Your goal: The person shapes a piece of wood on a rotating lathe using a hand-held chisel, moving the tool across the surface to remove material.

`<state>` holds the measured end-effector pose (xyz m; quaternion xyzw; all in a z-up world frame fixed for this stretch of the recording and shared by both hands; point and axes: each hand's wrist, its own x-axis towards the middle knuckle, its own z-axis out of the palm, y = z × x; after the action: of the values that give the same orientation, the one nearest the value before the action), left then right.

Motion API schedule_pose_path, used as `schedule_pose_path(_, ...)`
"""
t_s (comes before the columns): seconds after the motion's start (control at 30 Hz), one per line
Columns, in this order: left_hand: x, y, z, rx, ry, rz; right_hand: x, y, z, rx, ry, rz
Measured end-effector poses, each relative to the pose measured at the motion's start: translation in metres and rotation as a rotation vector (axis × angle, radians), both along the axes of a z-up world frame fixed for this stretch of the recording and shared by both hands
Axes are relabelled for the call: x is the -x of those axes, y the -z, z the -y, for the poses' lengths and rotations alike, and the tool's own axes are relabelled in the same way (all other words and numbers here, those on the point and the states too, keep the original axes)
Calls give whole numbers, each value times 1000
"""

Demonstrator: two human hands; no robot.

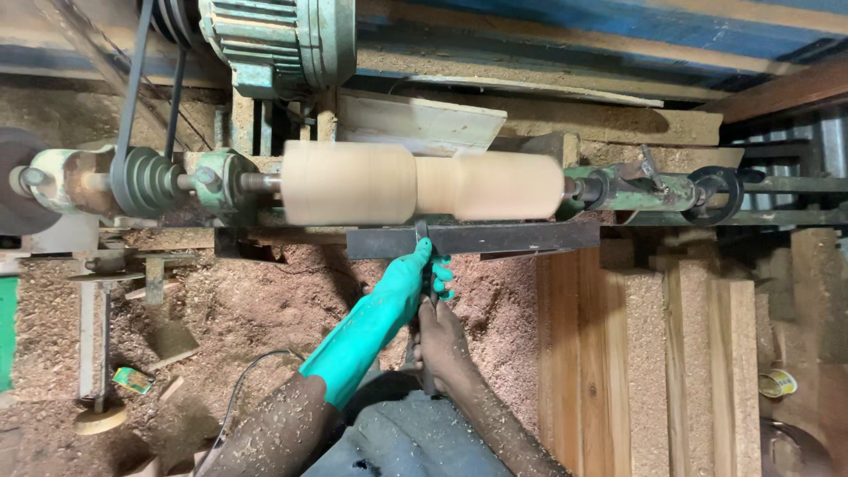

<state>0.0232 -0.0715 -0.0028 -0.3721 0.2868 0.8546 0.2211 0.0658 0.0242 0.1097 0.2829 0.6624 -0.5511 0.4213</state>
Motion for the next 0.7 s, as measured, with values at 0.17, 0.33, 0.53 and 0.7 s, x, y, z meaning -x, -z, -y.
schedule_pose_path(0.17,1,3,2,20,20,-10,-4,-2,2,-23,-17,-34)
schedule_pose_path(0.33,6,3,-21,47,-125,58,22,2,-29,-70,-209,17)
schedule_pose_path(0.53,11,0,-35,119,-162,68,33,-5,-49,31,-332,-118)
schedule_pose_path(0.7,10,12,-13,-54,-77,57,14,-11,-21,13,-79,6)
